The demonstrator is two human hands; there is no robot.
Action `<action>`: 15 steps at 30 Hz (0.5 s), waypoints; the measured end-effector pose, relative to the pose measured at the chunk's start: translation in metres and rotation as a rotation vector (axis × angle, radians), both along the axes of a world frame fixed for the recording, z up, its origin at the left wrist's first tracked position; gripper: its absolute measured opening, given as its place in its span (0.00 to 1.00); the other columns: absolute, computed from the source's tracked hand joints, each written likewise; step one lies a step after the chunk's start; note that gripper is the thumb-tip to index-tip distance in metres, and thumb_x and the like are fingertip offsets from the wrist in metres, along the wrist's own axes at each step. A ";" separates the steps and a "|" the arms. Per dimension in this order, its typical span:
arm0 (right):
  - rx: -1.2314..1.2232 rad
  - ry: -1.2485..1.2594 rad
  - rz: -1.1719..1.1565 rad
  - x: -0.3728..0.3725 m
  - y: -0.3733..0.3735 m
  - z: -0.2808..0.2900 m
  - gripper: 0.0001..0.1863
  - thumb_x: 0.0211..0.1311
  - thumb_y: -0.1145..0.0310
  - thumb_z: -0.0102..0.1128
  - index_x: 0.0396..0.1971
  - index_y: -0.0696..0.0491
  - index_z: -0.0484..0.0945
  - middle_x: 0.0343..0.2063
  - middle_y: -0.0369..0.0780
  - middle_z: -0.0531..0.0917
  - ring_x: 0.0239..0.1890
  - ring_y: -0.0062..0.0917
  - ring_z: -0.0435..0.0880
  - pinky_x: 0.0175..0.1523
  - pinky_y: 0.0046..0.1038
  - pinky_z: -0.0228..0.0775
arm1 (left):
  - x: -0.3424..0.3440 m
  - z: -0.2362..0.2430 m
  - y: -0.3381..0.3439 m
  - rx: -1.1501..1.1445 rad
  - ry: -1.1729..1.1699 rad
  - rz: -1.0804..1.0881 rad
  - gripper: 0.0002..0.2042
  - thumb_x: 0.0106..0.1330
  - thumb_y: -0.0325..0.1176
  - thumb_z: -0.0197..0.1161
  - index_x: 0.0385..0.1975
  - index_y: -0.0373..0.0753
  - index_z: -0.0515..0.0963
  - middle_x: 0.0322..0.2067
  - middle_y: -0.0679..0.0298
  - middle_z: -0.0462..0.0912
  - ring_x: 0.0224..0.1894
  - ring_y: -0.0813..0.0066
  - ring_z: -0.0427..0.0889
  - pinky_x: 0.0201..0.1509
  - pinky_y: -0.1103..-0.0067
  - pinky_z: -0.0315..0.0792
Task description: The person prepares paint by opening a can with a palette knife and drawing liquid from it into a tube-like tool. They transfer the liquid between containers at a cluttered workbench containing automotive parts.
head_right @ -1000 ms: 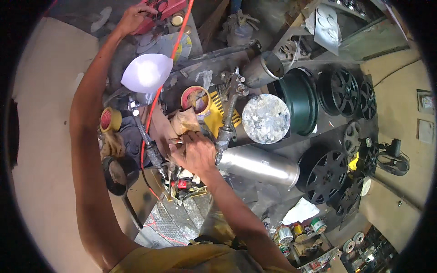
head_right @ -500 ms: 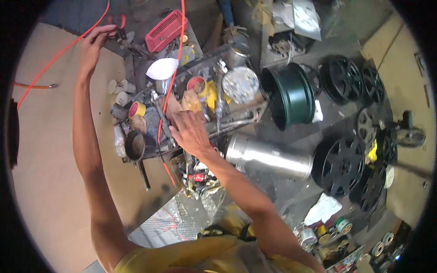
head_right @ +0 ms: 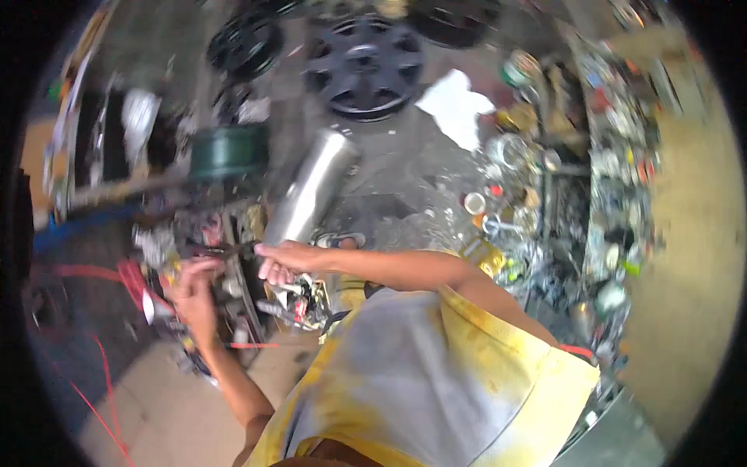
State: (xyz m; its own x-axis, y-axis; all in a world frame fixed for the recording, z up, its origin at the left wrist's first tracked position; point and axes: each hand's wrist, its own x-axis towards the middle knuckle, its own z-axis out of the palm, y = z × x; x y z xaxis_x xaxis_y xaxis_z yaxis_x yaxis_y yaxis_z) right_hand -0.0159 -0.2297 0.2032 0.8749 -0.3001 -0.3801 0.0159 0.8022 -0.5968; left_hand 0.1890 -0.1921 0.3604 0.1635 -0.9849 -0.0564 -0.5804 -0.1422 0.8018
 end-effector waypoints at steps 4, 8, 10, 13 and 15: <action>0.381 0.084 -0.304 -0.187 0.014 0.001 0.48 0.65 0.24 0.41 0.54 0.60 0.77 0.39 0.40 0.83 0.37 0.25 0.82 0.42 0.31 0.78 | -0.219 -0.053 -0.018 0.080 -0.096 -0.699 0.10 0.57 0.18 0.58 0.34 0.36 0.85 0.35 0.54 0.82 0.41 0.55 0.81 0.51 0.68 0.74; 0.575 -0.188 -0.558 -0.354 0.045 -0.004 0.48 0.63 0.22 0.41 0.54 0.57 0.76 0.40 0.38 0.82 0.39 0.26 0.81 0.47 0.33 0.77 | -0.360 -0.064 -0.036 -0.037 -0.263 -1.223 0.07 0.57 0.24 0.65 0.36 0.40 0.83 0.41 0.59 0.77 0.50 0.56 0.75 0.52 0.64 0.69; 0.630 -0.204 -0.721 -0.404 0.062 -0.019 0.44 0.64 0.26 0.47 0.54 0.56 0.77 0.42 0.37 0.82 0.40 0.26 0.81 0.47 0.33 0.77 | -0.410 -0.069 -0.037 -0.147 -0.414 -1.459 0.06 0.57 0.27 0.65 0.34 0.40 0.82 0.43 0.61 0.77 0.54 0.57 0.73 0.51 0.63 0.66; 0.475 0.017 -0.995 -0.436 0.085 -0.039 0.33 0.68 0.37 0.55 0.54 0.53 0.78 0.44 0.34 0.82 0.40 0.23 0.81 0.48 0.33 0.78 | -0.466 -0.082 -0.046 -0.205 -0.566 -1.680 0.09 0.56 0.27 0.63 0.36 0.40 0.83 0.45 0.61 0.77 0.57 0.57 0.71 0.58 0.63 0.65; 0.326 0.113 -1.128 -0.455 0.094 -0.045 0.19 0.73 0.53 0.59 0.53 0.50 0.79 0.44 0.32 0.81 0.43 0.19 0.80 0.50 0.34 0.79 | -0.496 -0.099 -0.054 -0.243 -0.632 -1.816 0.09 0.57 0.28 0.63 0.38 0.39 0.84 0.47 0.59 0.76 0.60 0.56 0.70 0.63 0.59 0.66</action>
State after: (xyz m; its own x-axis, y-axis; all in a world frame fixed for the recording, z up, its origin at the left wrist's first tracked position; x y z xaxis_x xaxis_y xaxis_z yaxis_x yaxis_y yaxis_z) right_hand -0.4712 -0.1352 0.1583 0.1334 -0.7569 -0.6397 0.7739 0.4828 -0.4099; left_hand -0.3066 -0.2457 0.2618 -0.9630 0.0471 -0.2652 -0.0527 0.9326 0.3569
